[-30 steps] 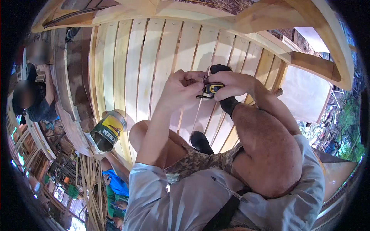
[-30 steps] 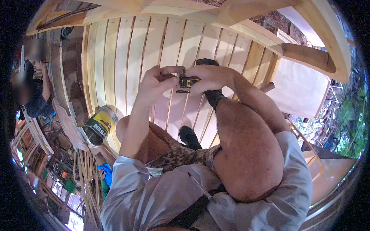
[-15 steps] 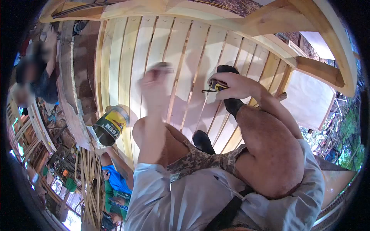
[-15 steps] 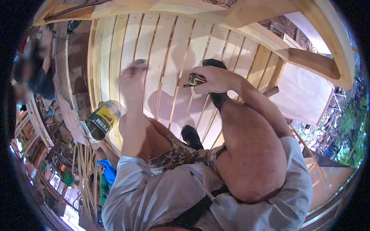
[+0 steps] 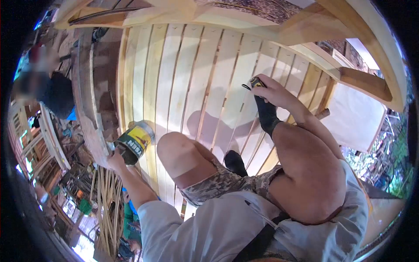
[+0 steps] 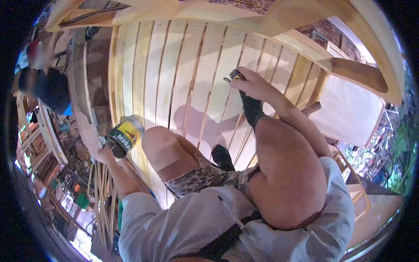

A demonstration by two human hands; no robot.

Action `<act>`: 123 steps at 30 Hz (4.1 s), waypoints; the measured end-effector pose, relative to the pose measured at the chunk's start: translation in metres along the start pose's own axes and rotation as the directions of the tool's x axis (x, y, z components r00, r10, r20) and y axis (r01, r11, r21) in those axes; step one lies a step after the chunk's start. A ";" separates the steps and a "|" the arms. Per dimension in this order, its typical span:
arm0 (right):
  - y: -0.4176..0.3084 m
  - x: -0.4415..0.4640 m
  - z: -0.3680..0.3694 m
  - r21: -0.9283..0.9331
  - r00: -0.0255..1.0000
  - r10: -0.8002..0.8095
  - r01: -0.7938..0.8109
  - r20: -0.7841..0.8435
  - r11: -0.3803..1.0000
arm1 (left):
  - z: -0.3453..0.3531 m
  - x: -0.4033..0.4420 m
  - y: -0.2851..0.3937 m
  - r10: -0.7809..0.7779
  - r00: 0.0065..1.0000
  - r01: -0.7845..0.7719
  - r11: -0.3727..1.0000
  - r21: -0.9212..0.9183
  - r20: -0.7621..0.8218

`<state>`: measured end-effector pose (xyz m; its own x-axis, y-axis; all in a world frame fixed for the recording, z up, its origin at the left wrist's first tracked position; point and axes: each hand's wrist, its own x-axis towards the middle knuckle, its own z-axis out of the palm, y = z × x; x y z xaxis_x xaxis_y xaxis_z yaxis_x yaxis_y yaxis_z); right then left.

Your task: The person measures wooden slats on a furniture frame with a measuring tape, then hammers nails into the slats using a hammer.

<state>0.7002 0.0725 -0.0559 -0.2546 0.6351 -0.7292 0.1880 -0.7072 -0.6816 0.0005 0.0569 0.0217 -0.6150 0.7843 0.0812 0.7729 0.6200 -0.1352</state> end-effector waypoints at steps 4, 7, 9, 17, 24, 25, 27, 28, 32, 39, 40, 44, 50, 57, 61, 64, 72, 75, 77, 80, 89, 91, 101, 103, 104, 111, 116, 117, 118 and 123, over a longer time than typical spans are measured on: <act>0.011 0.000 0.000 -0.167 0.954 -0.289 0.274 -0.074 0.947 | -0.042 -0.041 0.113 -0.159 0.964 0.051 0.899 -0.434 -0.215; 0.001 -0.006 0.006 -0.204 0.957 -0.278 0.256 -0.084 0.945 | -0.012 -0.107 0.220 0.296 0.942 0.006 0.459 -0.889 0.159; -0.002 -0.007 0.009 -0.240 0.940 -0.333 0.306 -0.080 0.921 | -0.044 -0.177 0.331 0.702 0.586 -0.013 0.507 -0.862 0.404; -0.006 -0.023 -0.002 -0.354 0.939 -0.343 0.316 -0.017 0.880 | -0.022 -0.299 0.430 0.858 0.325 0.246 0.331 -0.911 0.399; -0.011 -0.036 -0.014 -0.388 0.979 -0.202 0.178 -0.022 0.905 | -0.024 -0.318 0.437 0.819 0.342 0.237 0.400 -0.885 0.461; -0.008 -0.037 -0.018 -0.409 0.970 -0.242 0.209 -0.031 0.888 | -0.018 -0.316 0.439 0.889 0.361 0.152 0.241 -0.959 0.280; 0.000 -0.038 -0.029 -0.338 0.981 -0.187 0.158 -0.057 0.928 | -0.015 -0.292 0.445 0.874 0.315 0.210 0.315 -0.925 0.369; 0.005 -0.038 -0.037 -0.263 0.988 -0.124 0.096 -0.091 0.960 | -0.016 -0.271 0.448 0.857 0.251 0.267 0.385 -0.883 0.450; 0.075 -0.033 -0.113 -0.357 0.971 0.008 -0.095 -0.237 0.929 | 0.046 -0.115 0.440 0.757 0.622 -0.211 0.409 -0.888 0.201; 0.157 -0.078 -0.215 -0.430 0.858 -0.087 -0.165 -0.507 0.888 | 0.145 0.110 0.400 0.310 0.855 0.424 0.041 -0.905 0.415; 0.156 -0.076 -0.213 -0.480 0.821 -0.147 -0.168 -0.551 0.861 | 0.135 0.109 0.416 0.171 0.748 0.663 -0.216 -0.716 0.641; 0.118 -0.051 -0.179 -0.614 0.790 -0.239 -0.209 -0.565 0.761 | 0.134 0.059 0.454 0.290 0.718 0.669 -0.038 -0.742 0.633; 0.079 0.002 -0.116 -0.648 0.695 -0.407 -0.111 -0.592 0.754 | 0.147 -0.022 0.501 0.308 0.654 0.707 0.073 -0.703 0.690; 0.069 0.021 -0.114 -0.676 0.609 -0.446 -0.213 -0.656 0.705 | 0.154 -0.075 0.497 0.513 0.856 -0.389 0.551 -0.739 -0.068; 0.098 0.042 -0.116 -0.732 0.568 -0.529 -0.208 -0.630 0.649 | 0.193 -0.102 0.478 0.792 0.609 -0.530 0.360 -0.768 -0.048; 0.099 0.050 -0.104 -0.697 0.524 -0.518 -0.227 -0.676 0.680 | 0.139 -0.159 0.458 0.736 0.618 -0.625 0.673 -0.396 0.277; 0.105 0.063 -0.106 -0.709 0.435 -0.572 -0.286 -0.695 0.645 | 0.123 -0.181 0.425 0.777 0.420 -0.714 0.602 -0.358 0.469; 0.110 0.066 -0.108 -0.683 0.460 -0.521 -0.329 -0.719 0.652 | 0.106 -0.180 0.431 0.742 0.379 -0.702 0.620 -0.350 0.553; 0.112 0.069 -0.108 -0.691 0.437 -0.549 -0.303 -0.712 0.656 | 0.098 -0.181 0.433 0.713 0.379 -0.687 0.644 -0.338 0.590; 0.116 0.070 -0.111 -0.697 0.436 -0.554 -0.313 -0.709 0.645 | 0.100 -0.181 0.433 0.714 0.380 -0.688 0.643 -0.337 0.588; 0.119 0.071 -0.113 -0.715 0.459 -0.558 -0.325 -0.691 0.619 | 0.108 -0.179 0.431 0.719 0.376 -0.674 0.645 -0.359 0.585; 0.126 0.076 -0.116 -0.709 0.464 -0.544 -0.355 -0.699 0.609 | 0.106 -0.179 0.432 0.719 0.374 -0.681 0.642 -0.352 0.586; 0.130 0.080 -0.121 -0.688 0.492 -0.489 -0.419 -0.720 0.592 | 0.105 -0.182 0.429 0.716 0.401 -0.656 0.659 -0.367 0.571; 0.132 0.082 -0.121 -0.707 0.477 -0.526 -0.402 -0.704 0.582 | 0.085 -0.180 0.425 0.797 0.483 -0.646 0.604 -0.466 0.363; 0.134 0.084 -0.122 -0.718 0.458 -0.555 -0.392 -0.695 0.576 | 0.073 -0.179 0.421 0.795 0.487 -0.644 0.607 -0.465 0.363; 0.127 0.077 -0.119 -0.729 0.436 -0.587 -0.349 -0.682 0.588 | -0.093 -0.198 0.370 0.786 0.618 0.506 -0.385 -0.772 0.014; 0.124 0.076 -0.115 -0.726 0.430 -0.589 -0.333 -0.684 0.601 | -0.198 -0.217 0.354 0.591 0.697 0.691 -0.704 0.163 -0.405; 0.125 0.077 -0.114 -0.726 0.427 -0.590 -0.330 -0.685 0.604 | -0.206 -0.206 0.343 0.716 0.531 0.837 -0.526 0.149 -0.453; 0.125 0.078 -0.115 -0.719 0.429 -0.580 -0.346 -0.693 0.603 | -0.210 -0.205 0.338 0.760 0.453 0.890 -0.419 0.180 -0.466; 0.125 0.076 -0.115 -0.716 0.446 -0.564 -0.364 -0.695 0.595 | -0.217 -0.217 0.340 0.839 0.394 0.901 -0.272 0.338 -0.376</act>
<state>0.8140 0.0679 -0.2033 0.4399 0.8979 0.0170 0.8841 -0.4297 -0.1838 0.4304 0.1021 0.1724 0.4643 0.8370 0.2895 -0.8175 0.5308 -0.2236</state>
